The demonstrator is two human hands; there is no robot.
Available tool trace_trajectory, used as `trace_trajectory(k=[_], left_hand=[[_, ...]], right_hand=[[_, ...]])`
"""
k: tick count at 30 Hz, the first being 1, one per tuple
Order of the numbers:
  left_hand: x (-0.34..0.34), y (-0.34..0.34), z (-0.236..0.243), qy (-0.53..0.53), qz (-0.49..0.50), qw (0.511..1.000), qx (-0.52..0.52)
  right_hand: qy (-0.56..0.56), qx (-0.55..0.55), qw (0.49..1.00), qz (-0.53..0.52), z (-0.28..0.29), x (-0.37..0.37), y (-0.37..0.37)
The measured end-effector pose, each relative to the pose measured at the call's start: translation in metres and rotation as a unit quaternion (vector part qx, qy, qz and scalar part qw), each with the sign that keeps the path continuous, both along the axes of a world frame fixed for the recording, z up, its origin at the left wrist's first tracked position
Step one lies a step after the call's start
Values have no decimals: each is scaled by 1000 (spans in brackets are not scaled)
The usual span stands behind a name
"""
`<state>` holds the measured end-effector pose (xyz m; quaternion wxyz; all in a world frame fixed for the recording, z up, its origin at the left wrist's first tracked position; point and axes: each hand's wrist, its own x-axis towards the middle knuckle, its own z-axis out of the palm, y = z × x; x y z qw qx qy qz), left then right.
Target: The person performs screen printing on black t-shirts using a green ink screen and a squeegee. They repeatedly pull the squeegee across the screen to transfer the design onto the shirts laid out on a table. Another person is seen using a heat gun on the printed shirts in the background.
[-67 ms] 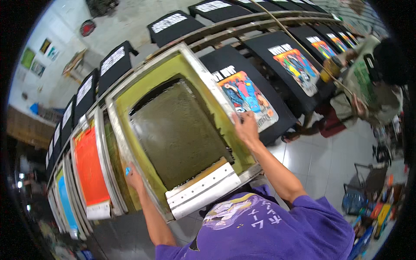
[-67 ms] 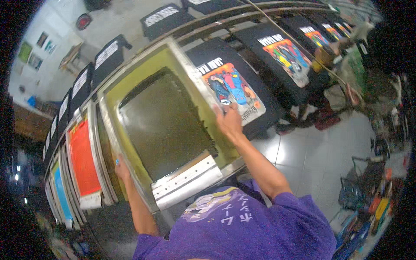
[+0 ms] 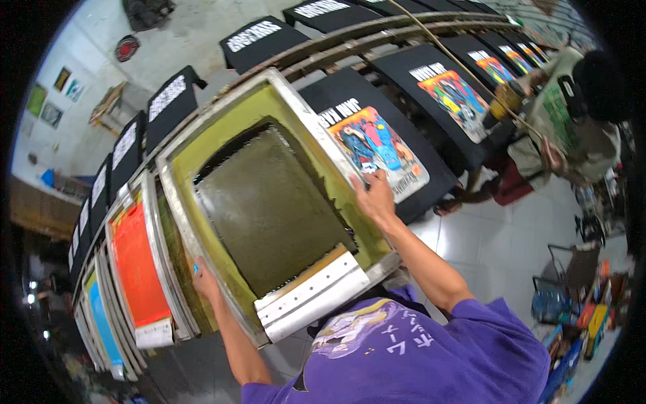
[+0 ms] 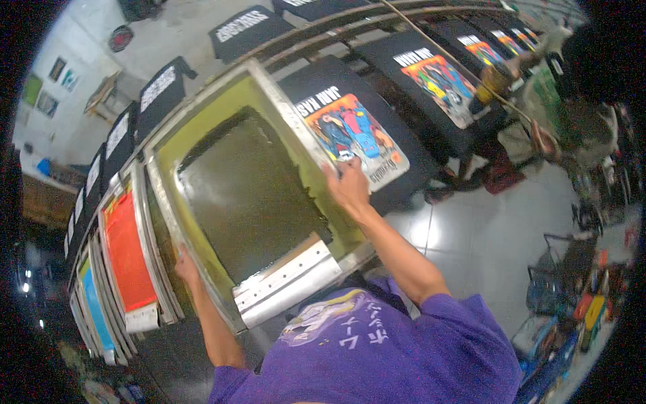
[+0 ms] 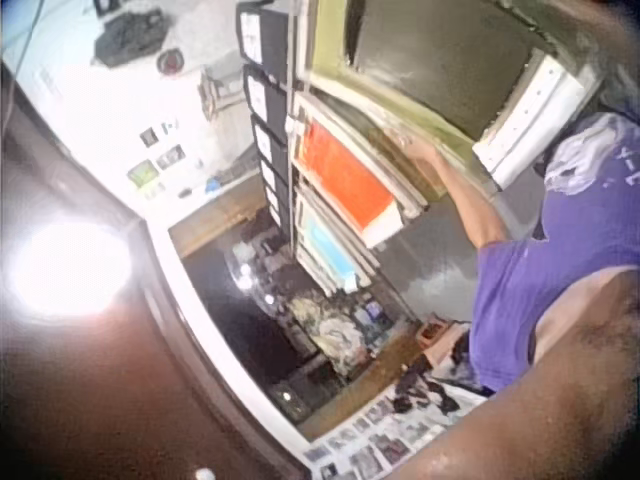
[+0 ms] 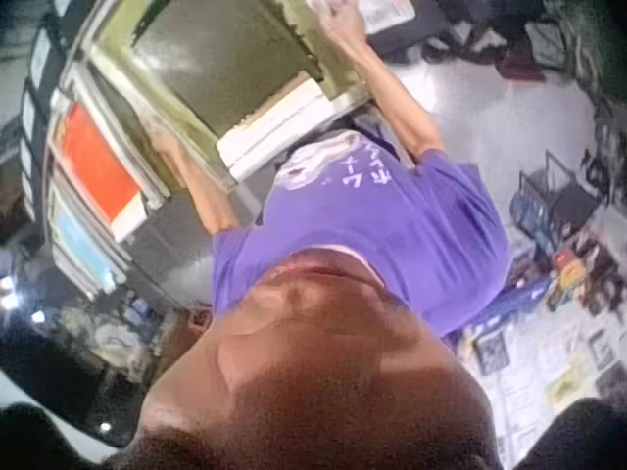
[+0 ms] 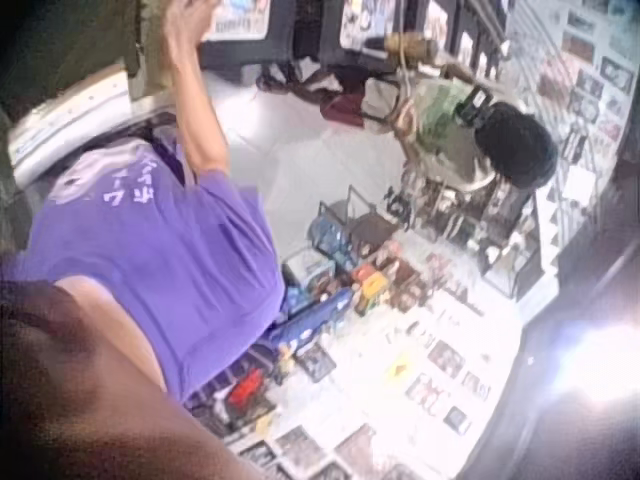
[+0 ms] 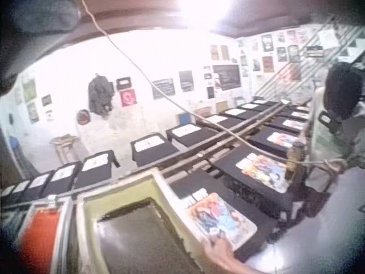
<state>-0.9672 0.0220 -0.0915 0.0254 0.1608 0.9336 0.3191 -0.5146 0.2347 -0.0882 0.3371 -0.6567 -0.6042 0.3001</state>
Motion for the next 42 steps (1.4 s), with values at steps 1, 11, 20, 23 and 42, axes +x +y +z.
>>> trace_trajectory(k=[1,11,20,23,42], left_hand=[[2,3,1,-29,7,1000,4],[-9,-1,-36,59,-62,996,29],[-40,4,-52,152,-83,984,-28],[-27,11,-43,116,-100,988,-2],[-62,86,-32,74,-117,990,38]], right_hand=[[-1,22,1000,-3,5,5,5],[-40,86,994,-46,-1,-5,-8],[-98,110,989,-16,-5,-23,7],[-110,83,990,-27,-4,-20,4],[-83,208,965,139,-14,-66,84]])
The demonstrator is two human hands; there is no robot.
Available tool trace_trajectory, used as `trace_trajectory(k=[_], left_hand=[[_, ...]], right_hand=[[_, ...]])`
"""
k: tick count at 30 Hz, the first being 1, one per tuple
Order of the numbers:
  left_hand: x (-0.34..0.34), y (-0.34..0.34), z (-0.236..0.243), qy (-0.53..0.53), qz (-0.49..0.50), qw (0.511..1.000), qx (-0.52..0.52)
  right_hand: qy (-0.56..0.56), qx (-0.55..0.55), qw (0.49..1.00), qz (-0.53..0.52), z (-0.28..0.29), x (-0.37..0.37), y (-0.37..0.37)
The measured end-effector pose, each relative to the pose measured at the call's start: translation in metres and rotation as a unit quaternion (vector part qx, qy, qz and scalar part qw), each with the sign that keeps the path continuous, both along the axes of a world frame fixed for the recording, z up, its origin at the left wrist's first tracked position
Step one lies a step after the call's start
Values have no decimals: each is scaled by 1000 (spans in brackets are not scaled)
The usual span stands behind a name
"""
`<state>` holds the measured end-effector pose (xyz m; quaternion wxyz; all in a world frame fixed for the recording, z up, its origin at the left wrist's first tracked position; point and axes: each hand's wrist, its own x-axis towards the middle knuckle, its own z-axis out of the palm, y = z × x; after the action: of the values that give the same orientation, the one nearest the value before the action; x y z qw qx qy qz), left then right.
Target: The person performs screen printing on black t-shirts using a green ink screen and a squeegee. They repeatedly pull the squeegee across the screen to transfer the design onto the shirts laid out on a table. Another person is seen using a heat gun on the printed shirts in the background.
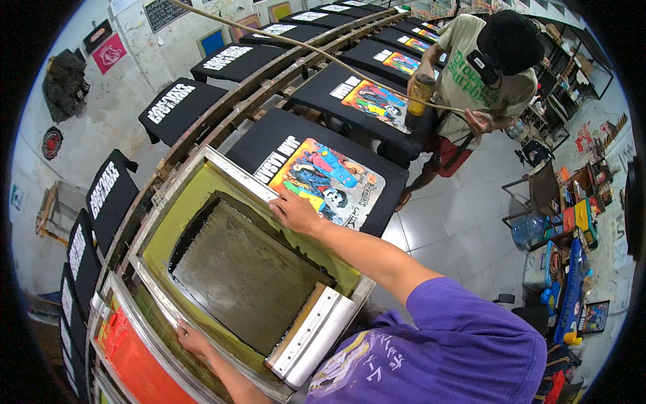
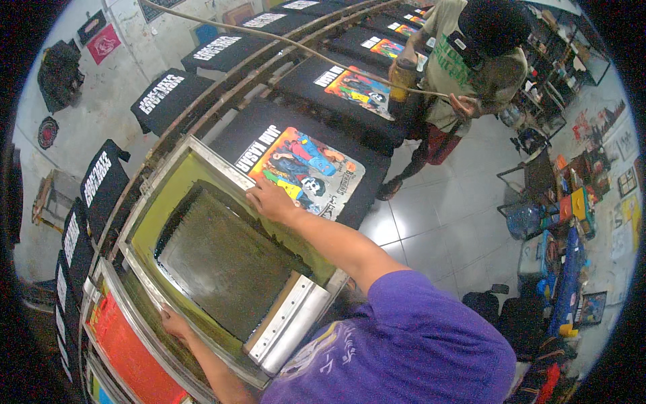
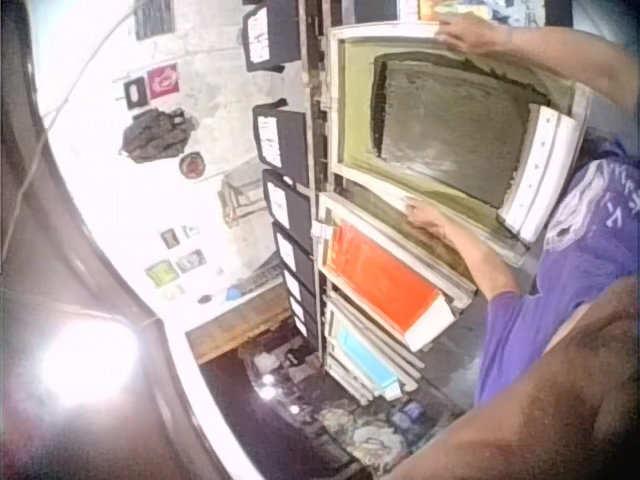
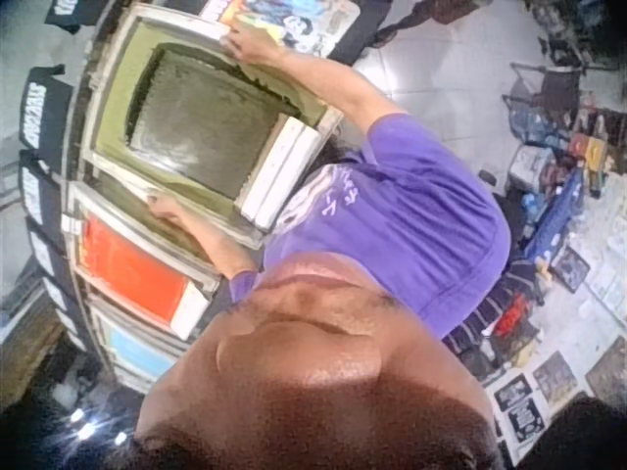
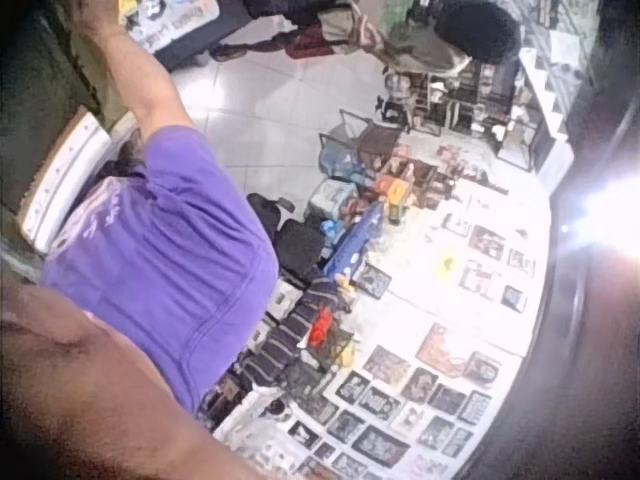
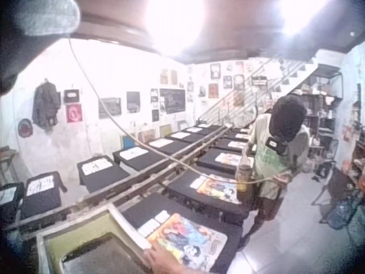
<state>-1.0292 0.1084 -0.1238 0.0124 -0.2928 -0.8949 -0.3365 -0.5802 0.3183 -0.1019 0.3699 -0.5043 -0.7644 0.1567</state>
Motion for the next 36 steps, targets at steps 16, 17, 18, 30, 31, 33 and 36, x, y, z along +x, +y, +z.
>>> trace_trajectory(k=[16,17,18,30,31,33,36], left_hand=[[-9,-3,-5,-32,27,998,-40],[-6,-1,0,-33,39,997,-53],[-13,0,-5,-17,41,997,-58],[3,7,11,-15,104,984,-146],[6,11,14,-5,109,983,-146],[7,7,14,16,122,981,-152],[-17,2,4,5,158,974,-162]], right_hand=[[-44,31,996,-70,-11,-6,6],[-49,39,995,-72,-10,-6,6],[-55,47,995,-74,-10,-7,4],[-57,-25,991,-114,-16,-6,9],[-58,-21,991,-120,-18,-5,11],[-58,-20,990,-128,-16,-6,7],[-40,-9,992,-116,-12,-11,6]])
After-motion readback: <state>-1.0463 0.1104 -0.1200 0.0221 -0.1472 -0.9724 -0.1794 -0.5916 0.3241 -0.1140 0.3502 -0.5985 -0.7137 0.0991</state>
